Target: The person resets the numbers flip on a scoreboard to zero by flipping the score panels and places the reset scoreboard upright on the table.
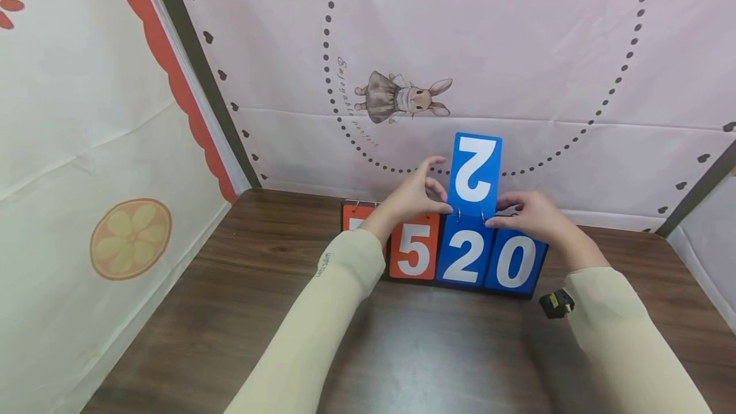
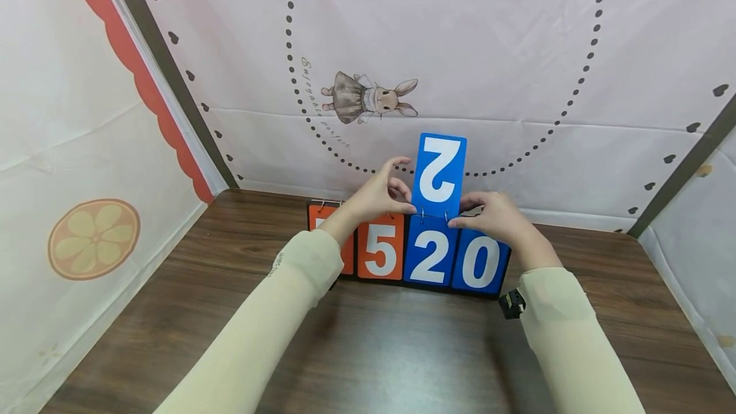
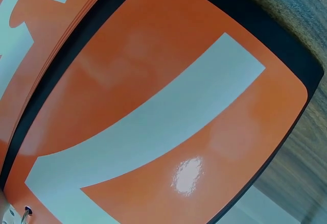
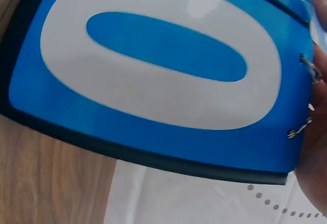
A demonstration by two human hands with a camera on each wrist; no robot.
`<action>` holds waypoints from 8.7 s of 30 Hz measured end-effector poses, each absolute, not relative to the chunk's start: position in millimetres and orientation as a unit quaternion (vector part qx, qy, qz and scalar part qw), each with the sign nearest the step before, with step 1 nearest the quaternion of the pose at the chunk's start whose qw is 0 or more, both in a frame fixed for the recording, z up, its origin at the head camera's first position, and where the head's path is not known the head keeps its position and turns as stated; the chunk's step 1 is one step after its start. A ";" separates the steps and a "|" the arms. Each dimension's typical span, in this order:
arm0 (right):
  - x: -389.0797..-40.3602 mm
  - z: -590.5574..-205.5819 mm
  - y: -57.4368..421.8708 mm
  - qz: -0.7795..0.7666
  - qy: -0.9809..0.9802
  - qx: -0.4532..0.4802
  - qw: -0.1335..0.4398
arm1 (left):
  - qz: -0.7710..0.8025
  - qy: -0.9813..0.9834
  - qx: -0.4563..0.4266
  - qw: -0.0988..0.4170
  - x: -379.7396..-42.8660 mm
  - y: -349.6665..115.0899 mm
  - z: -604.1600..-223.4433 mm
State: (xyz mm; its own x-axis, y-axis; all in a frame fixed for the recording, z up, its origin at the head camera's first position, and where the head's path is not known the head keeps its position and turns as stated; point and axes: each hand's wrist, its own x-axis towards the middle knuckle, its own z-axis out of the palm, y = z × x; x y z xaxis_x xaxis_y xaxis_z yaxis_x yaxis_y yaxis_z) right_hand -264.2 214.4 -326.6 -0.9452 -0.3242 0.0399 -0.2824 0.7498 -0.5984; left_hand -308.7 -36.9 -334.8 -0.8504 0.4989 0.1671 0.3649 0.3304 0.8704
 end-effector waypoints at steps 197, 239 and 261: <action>-242.5 -345.8 217.0 -0.336 0.906 -0.229 -0.117 | 0.373 0.851 0.344 0.135 -312.8 -37.0 -335.1; -271.3 -311.0 147.6 -0.261 0.940 -0.210 0.061 | 0.216 0.950 0.188 0.125 -305.3 -95.3 -328.8; -279.5 -327.1 134.5 -0.267 0.943 -0.130 0.147 | 0.293 0.933 0.141 0.153 -305.3 -99.8 -324.4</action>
State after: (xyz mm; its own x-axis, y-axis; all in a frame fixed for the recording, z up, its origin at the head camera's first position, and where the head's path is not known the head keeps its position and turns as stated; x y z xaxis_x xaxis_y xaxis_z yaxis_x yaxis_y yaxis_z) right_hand -279.5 134.5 -327.1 -0.9232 -0.3234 -0.2075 -0.1664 0.8233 -0.5427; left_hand -305.3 -99.8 -324.4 -0.9131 0.3534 -0.2031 0.1740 0.7886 0.5897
